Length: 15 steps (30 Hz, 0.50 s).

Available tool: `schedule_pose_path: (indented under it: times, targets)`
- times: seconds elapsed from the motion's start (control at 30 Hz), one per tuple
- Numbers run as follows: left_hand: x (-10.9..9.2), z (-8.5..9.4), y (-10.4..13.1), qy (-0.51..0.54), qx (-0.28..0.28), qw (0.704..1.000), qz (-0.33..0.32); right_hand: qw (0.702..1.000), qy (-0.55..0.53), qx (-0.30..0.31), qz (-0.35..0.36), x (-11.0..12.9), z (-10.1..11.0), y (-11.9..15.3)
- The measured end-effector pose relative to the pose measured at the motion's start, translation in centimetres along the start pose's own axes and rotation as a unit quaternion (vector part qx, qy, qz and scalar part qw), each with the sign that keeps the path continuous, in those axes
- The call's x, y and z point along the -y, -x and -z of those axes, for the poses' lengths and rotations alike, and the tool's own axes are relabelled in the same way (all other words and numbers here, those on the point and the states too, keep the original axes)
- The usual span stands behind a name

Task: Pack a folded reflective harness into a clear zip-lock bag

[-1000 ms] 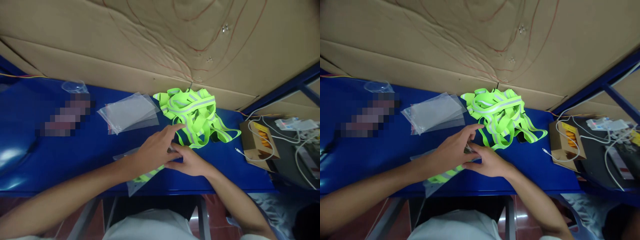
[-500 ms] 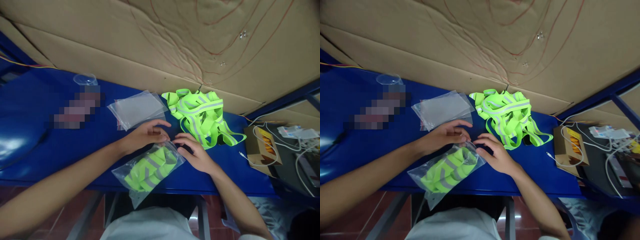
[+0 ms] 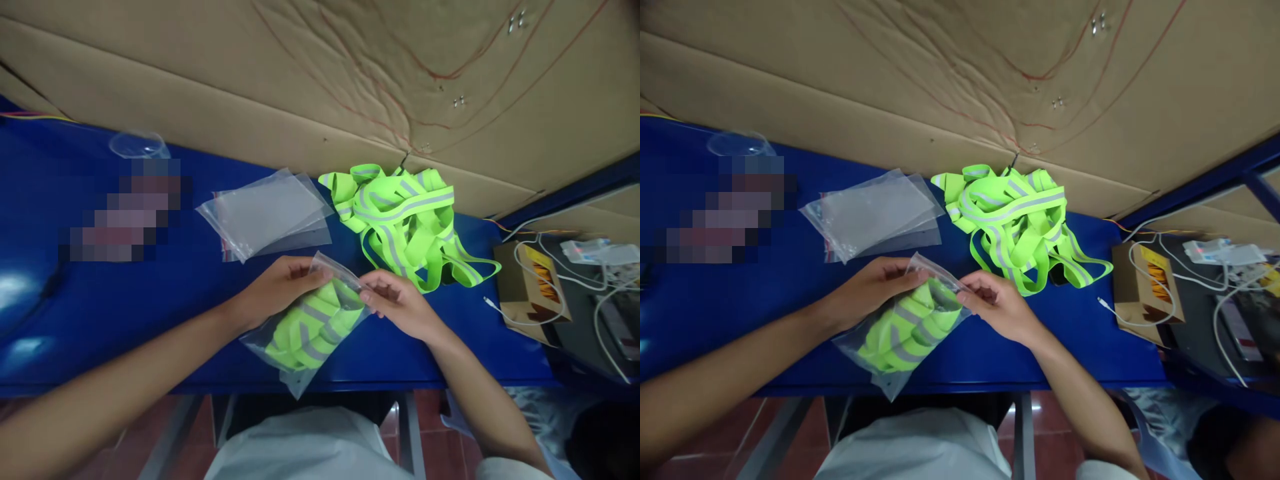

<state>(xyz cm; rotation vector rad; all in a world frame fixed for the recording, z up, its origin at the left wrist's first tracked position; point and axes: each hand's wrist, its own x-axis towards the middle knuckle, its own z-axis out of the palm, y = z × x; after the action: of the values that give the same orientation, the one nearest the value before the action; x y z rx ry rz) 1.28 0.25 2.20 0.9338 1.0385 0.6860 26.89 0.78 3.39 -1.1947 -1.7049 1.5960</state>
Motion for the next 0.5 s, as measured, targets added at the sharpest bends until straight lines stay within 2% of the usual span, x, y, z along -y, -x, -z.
schedule_pose_path:
  times: [0.1,0.17,0.3,0.4,0.5]
  targets:
    - [-0.2,0.5,0.1,-0.008,-0.004,1.000,-0.018,0.999,0.007,0.003,-0.048,-0.1,0.5,0.1]
    - [-0.3,1.0,0.0,-0.015,0.012,0.999,-0.025,0.998,0.009,0.006,-0.065,-0.2,0.8,0.1]
    - [-0.5,1.6,-0.1,-0.032,0.061,0.997,-0.047,0.999,-0.003,-0.003,-0.035,-0.1,0.8,0.1]
    - [-0.3,1.6,-0.1,-0.036,0.049,0.997,-0.052,1.000,-0.003,0.001,-0.024,0.0,1.0,0.1]
    - [0.0,1.5,-0.1,-0.028,0.027,0.998,-0.044,0.998,-0.005,0.034,-0.058,0.0,1.3,0.2]
